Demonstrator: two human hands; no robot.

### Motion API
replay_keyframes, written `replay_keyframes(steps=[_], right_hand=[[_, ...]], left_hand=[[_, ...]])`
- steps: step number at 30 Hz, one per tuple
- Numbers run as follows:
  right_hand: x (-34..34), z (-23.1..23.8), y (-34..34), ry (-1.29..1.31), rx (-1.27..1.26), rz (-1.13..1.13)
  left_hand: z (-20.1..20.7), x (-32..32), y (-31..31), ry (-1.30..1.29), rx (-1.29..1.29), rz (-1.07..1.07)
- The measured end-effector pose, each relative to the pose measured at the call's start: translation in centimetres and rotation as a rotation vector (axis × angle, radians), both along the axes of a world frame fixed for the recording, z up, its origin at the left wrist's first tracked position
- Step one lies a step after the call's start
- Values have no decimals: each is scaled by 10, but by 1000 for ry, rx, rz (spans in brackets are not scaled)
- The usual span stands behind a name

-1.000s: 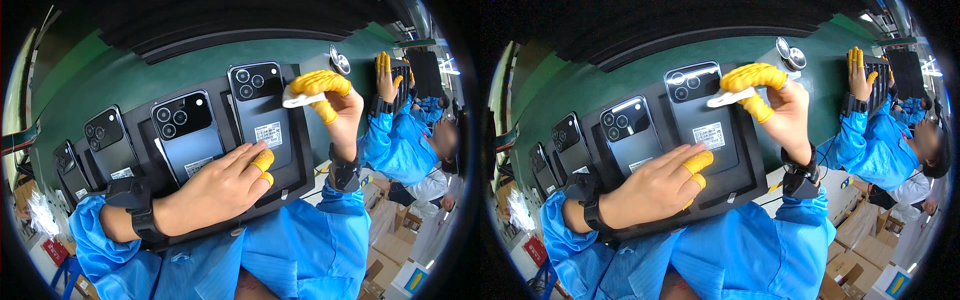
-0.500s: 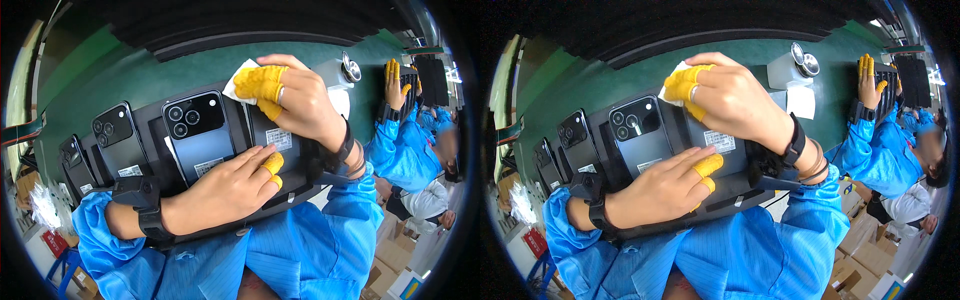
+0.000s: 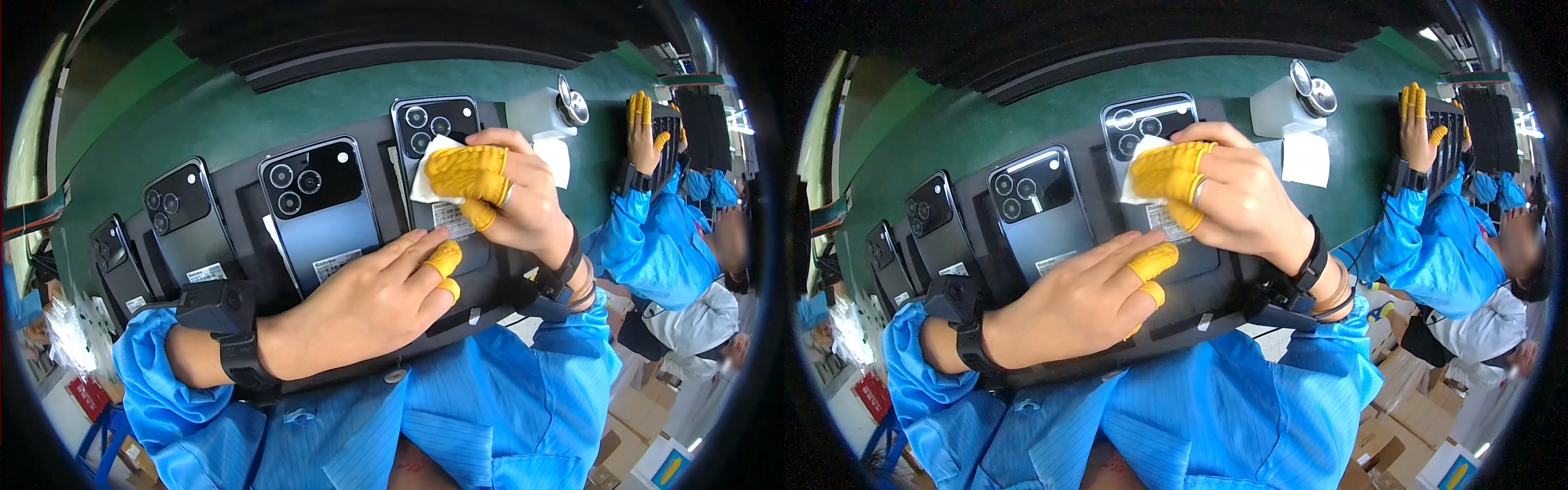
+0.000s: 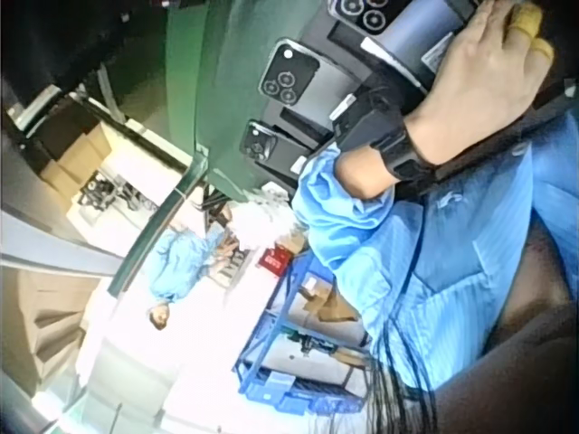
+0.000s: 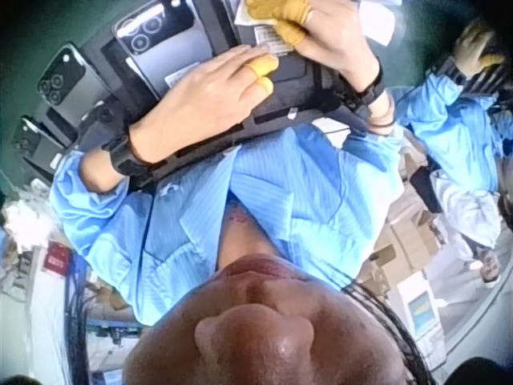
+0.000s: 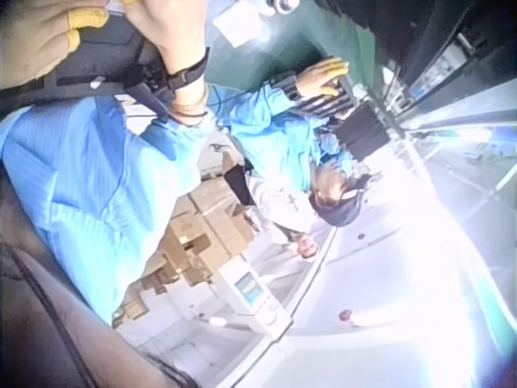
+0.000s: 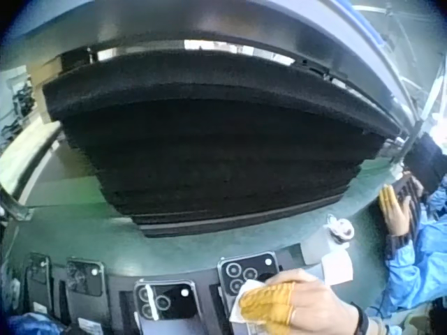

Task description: The recorder cleans the back covers of several smartphones in a tray and then moves them to another area.

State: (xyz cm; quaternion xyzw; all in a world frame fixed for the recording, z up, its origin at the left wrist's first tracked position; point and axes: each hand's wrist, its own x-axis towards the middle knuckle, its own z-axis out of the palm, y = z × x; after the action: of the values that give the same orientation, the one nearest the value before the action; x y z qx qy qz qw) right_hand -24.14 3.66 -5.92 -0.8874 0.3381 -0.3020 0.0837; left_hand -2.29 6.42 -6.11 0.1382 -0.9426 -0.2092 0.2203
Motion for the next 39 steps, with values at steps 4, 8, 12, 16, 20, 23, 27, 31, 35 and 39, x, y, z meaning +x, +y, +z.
replay_keyframes(steps=[4, 8, 12, 16, 20, 23, 27, 31, 35, 39], right_hand=[[-18, 2, 3, -16, 25, -92], [-40, -2, 4, -86, 74, -235], [-51, -9, 9, -467, 294, -339], [-54, -5, 12, -776, 411, -279], [-38, -3, 8, -711, 310, -248], [-19, -5, -1, -556, 244, -216], [-16, -7, -11, -334, 145, -22], [-25, -13, -19, -210, 154, 101], [-35, -18, -20, -224, 146, 65], [-49, -20, -11, -268, 163, -31]], left_hand=[[-3, -1, 1, 18, -1, 7], [-1, 0, 0, -5, -7, -28], [-2, 1, 0, 2, -1, -24], [-3, 5, 1, 6, 0, -25], [-2, 8, 4, 22, 3, -10], [-4, 14, 1, 15, -9, -14], [-2, 1, 0, -1, 29, -24], [4, -10, 0, -112, -7, -57], [0, -2, -4, -51, 29, -51], [0, -1, -1, -45, 31, -39]])
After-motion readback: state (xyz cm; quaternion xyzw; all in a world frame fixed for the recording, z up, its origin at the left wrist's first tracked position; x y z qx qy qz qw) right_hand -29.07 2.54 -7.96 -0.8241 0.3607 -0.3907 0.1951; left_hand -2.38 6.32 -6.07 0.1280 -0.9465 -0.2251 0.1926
